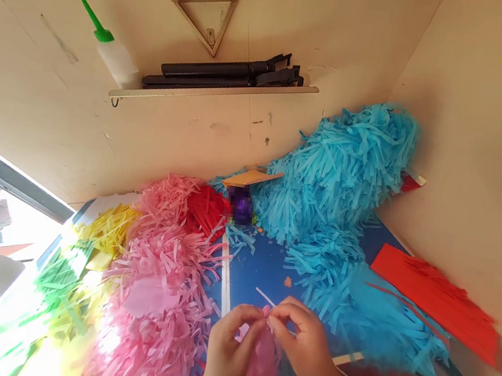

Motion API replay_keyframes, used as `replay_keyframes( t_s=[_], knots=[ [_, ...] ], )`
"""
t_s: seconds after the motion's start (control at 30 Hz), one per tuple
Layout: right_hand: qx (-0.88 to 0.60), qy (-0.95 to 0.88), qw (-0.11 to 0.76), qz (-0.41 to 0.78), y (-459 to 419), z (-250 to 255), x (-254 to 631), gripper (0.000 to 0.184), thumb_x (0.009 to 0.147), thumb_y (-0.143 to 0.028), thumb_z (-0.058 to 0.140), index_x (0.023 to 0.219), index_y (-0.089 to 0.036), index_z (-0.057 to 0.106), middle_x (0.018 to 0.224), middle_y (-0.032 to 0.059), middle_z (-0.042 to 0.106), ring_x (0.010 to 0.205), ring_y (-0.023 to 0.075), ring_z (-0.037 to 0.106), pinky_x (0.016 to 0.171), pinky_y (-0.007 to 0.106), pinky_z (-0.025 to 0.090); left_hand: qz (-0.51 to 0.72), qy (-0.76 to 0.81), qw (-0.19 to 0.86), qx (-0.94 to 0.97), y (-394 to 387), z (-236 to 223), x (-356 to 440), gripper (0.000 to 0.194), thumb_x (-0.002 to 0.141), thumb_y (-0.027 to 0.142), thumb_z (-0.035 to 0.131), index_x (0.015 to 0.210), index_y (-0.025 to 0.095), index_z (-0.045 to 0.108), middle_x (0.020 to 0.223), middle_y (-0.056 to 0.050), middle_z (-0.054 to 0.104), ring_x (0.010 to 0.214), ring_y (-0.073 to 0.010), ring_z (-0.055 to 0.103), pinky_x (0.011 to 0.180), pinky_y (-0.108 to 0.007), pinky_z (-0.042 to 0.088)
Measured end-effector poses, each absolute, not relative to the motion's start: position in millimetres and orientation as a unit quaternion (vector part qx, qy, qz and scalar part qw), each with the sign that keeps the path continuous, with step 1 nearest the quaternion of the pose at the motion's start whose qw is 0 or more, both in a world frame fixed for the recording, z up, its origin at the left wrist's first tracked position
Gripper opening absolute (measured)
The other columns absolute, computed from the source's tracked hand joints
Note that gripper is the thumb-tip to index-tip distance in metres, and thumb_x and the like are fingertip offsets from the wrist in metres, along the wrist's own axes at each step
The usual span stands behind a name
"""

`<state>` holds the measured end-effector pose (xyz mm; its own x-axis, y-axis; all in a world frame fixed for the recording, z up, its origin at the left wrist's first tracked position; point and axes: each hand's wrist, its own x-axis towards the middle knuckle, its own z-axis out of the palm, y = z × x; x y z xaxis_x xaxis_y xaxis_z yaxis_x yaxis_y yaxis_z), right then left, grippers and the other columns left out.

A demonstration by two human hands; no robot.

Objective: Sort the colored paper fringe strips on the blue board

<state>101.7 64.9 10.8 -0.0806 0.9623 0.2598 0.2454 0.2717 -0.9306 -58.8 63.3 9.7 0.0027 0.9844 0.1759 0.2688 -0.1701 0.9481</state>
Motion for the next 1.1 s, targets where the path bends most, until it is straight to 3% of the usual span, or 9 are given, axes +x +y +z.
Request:
replay_keyframes(
  t_s=[0.2, 0.33, 0.5, 0.7, 0.93, 1.1],
  knots=[
    [-0.487, -0.610, 0.492, 0.386, 64, 8, 96, 0.012, 0.089, -0.023, 0.062, 0.079, -0.021, 0.069, 0.074, -0.0008, 0.062, 0.069, 0.0121, 0.059, 0.066, 0.021, 0.047, 0.466, 0.500, 0.549, 0.480, 67, 10, -62, 0.018, 0.077, 0.038, 0.075, 0.075, 0.020, 0.072, 0.084, -0.004, 0.069, 0.082, -0.0177, 0.063, 0.078, -0.026, 0.049],
    [-0.497, -0.586, 0.483, 0.419, 68, 11, 97, 0.011, 0.086, -0.021, 0.062, 0.080, -0.020, 0.071, 0.074, -0.0003, 0.062, 0.067, 0.0118, 0.059, 0.064, 0.021, 0.047, 0.464, 0.434, 0.695, 0.337, 71, 11, -59, 0.025, 0.072, 0.039, 0.081, 0.073, 0.017, 0.069, 0.080, -0.001, 0.060, 0.076, -0.0129, 0.054, 0.073, -0.023, 0.045],
    [-0.487, -0.572, 0.477, 0.457, 71, 17, 100, 0.015, 0.085, -0.023, 0.061, 0.076, -0.018, 0.072, 0.072, 0.0003, 0.063, 0.066, 0.0117, 0.059, 0.060, 0.020, 0.046, 0.445, 0.419, 0.734, 0.296, 70, 10, -55, 0.029, 0.070, 0.041, 0.083, 0.076, 0.016, 0.069, 0.077, -0.002, 0.060, 0.073, -0.0125, 0.053, 0.070, -0.023, 0.045],
    [-0.514, -0.594, 0.474, 0.398, 69, 16, 99, 0.015, 0.080, -0.015, 0.058, 0.069, -0.019, 0.067, 0.066, -0.0006, 0.060, 0.061, 0.0118, 0.057, 0.058, 0.021, 0.045, 0.450, 0.472, 0.629, 0.423, 68, 5, -54, 0.026, 0.077, 0.043, 0.076, 0.078, 0.018, 0.068, 0.081, -0.002, 0.063, 0.078, -0.0149, 0.057, 0.074, -0.024, 0.047],
    [-0.519, -0.705, 0.460, 0.149, 61, 4, 91, 0.018, 0.090, -0.015, 0.053, 0.078, -0.019, 0.066, 0.069, 0.0021, 0.063, 0.061, 0.0132, 0.059, 0.059, 0.024, 0.045, 0.457, 0.528, 0.419, 0.580, 67, -2, -57, 0.021, 0.082, 0.041, 0.069, 0.080, 0.021, 0.070, 0.084, -0.006, 0.070, 0.081, -0.0208, 0.067, 0.076, -0.030, 0.054],
    [-0.528, -0.708, 0.448, 0.139, 61, 2, 90, 0.020, 0.090, -0.015, 0.052, 0.077, -0.019, 0.066, 0.069, 0.0022, 0.063, 0.061, 0.0131, 0.058, 0.059, 0.024, 0.044, 0.459, 0.540, 0.299, 0.640, 67, 0, -57, 0.016, 0.084, 0.035, 0.065, 0.076, 0.022, 0.068, 0.080, -0.006, 0.072, 0.078, -0.0208, 0.068, 0.073, -0.031, 0.055]
  ],
)
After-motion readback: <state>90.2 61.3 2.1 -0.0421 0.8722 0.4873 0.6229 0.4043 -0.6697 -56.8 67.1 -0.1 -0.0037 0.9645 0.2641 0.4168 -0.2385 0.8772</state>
